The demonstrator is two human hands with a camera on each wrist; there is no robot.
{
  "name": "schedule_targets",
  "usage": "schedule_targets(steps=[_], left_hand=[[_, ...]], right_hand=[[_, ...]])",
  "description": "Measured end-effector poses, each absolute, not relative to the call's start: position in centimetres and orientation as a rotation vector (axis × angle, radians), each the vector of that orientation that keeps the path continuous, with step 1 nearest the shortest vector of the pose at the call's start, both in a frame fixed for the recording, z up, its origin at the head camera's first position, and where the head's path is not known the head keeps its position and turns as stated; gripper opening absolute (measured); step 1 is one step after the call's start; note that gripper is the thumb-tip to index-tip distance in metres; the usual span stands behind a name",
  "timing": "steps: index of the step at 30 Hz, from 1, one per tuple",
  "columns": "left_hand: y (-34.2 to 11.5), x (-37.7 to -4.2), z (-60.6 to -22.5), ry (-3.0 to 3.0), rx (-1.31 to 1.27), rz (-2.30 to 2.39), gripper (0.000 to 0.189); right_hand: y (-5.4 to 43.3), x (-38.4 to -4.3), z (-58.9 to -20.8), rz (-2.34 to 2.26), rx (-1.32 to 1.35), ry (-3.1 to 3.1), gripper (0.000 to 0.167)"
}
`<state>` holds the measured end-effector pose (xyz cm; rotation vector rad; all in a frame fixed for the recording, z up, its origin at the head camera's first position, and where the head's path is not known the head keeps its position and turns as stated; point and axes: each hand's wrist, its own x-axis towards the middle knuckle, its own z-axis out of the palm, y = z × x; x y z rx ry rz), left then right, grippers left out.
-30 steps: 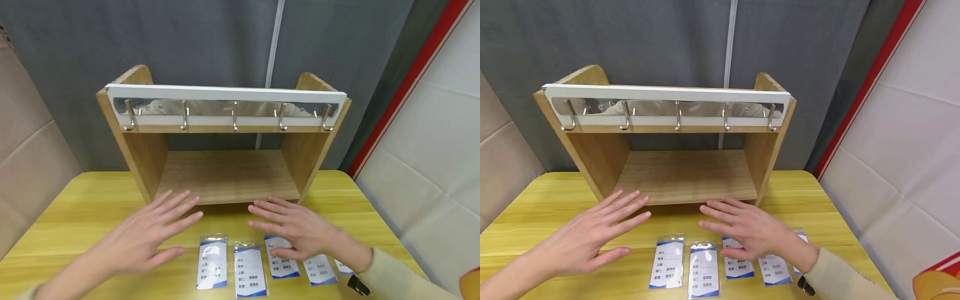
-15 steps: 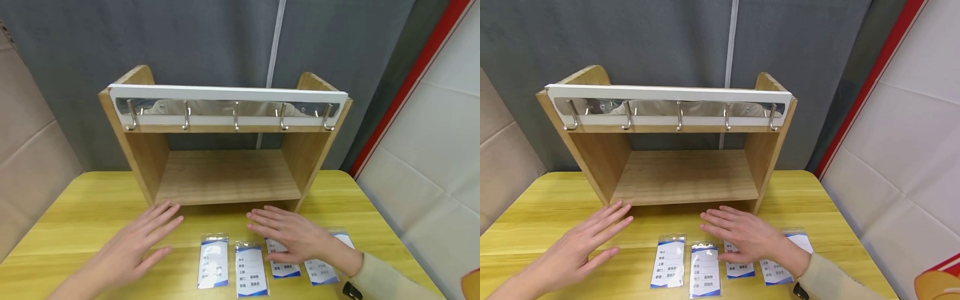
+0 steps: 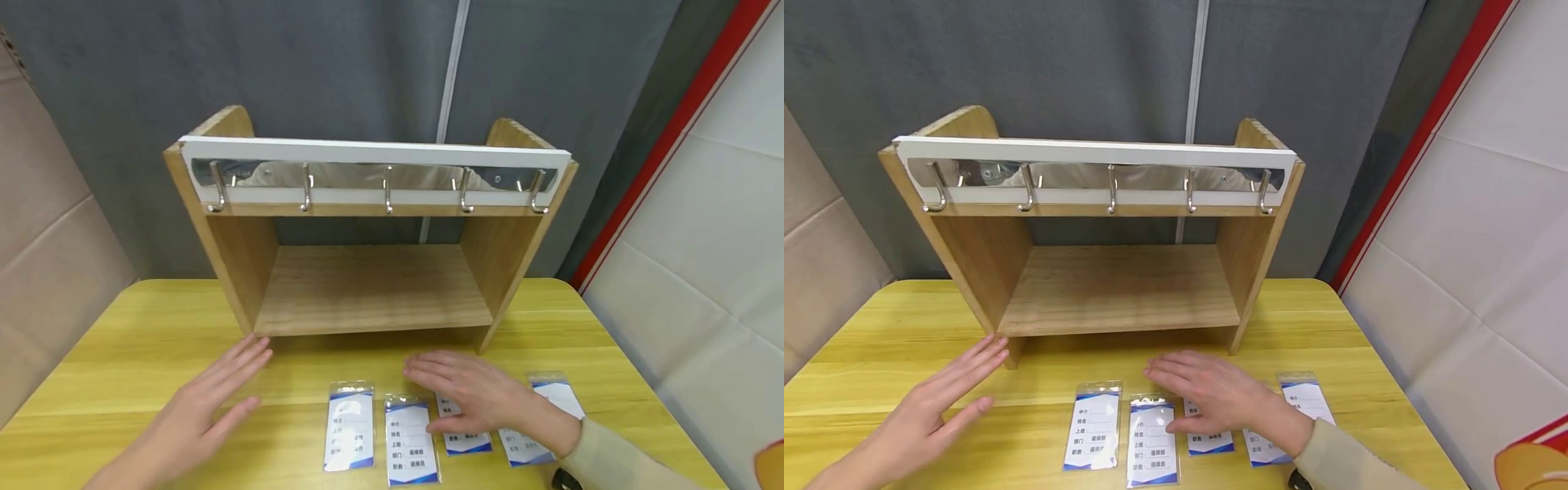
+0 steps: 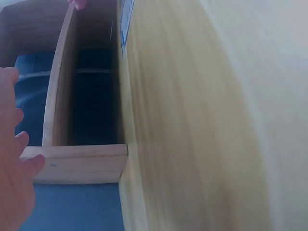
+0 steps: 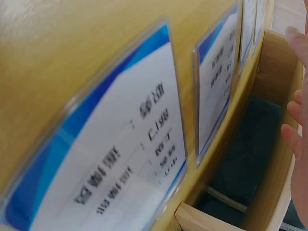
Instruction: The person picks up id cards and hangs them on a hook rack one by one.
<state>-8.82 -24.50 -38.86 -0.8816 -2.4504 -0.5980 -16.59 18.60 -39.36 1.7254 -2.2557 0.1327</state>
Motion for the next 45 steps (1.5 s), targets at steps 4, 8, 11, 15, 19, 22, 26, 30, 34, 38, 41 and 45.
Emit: schedule_targets(steps=[4, 8, 11, 15, 19, 22, 26, 30, 34, 38, 41, 45], left_hand=[[-25.0, -8.8, -39.3, -2.374, -0.863, -0.678, 0.064], [-25.5, -8.6, -39.6, -2.350, -0.818, -0.765, 0.062], [-25.7, -8.5, -39.8, -2.340, -0.757, -0.836, 0.064], [-25.8, -8.4, -40.1, -2.317, -0.669, -0.921, 0.064], [-26.0, -8.5, -40.3, -2.309, -0.577, -0.972, 0.064], [-26.0, -8.7, -40.5, -2.313, -0.493, -1.011, 0.064], [-25.9, -9.1, -40.8, -2.322, -0.365, -1.098, 0.065], [-25.6, -9.7, -40.9, -2.301, -0.287, -1.174, 0.066], [-25.2, -10.4, -41.2, -2.260, -0.257, -1.232, 0.070], [-24.7, -11.3, -41.4, -2.197, -0.250, -1.272, 0.076], [-24.2, -12.1, -41.3, -2.159, -0.240, -1.290, 0.079], [-23.6, -13.0, -41.1, -2.141, -0.189, -1.326, 0.086]], right_hand=[[18.3, -16.5, -39.6, 0.187, 1.707, -2.319, 0.073], [17.9, -16.4, -39.7, 0.377, 1.636, -2.503, 0.073], [17.8, -16.4, -39.9, 0.503, 1.583, -2.580, 0.075], [17.5, -16.3, -40.3, 0.587, 1.555, -2.611, 0.075], [17.1, -16.3, -40.3, 0.666, 1.497, -2.709, 0.073], [16.7, -16.5, -40.3, 0.749, 1.448, -2.775, 0.071], [16.1, -16.6, -40.3, 0.862, 1.442, -2.777, 0.069], [15.4, -16.7, -40.5, 0.964, 1.437, -2.771, 0.067], [14.7, -16.7, -40.9, 1.023, 1.417, -2.797, 0.067], [14.2, -16.6, -41.2, 1.051, 1.381, -2.841, 0.068], [13.9, -16.4, -41.3, 1.095, 1.334, -2.895, 0.072], [13.4, -16.4, -41.4, 1.134, 1.286, -2.941, 0.073]])
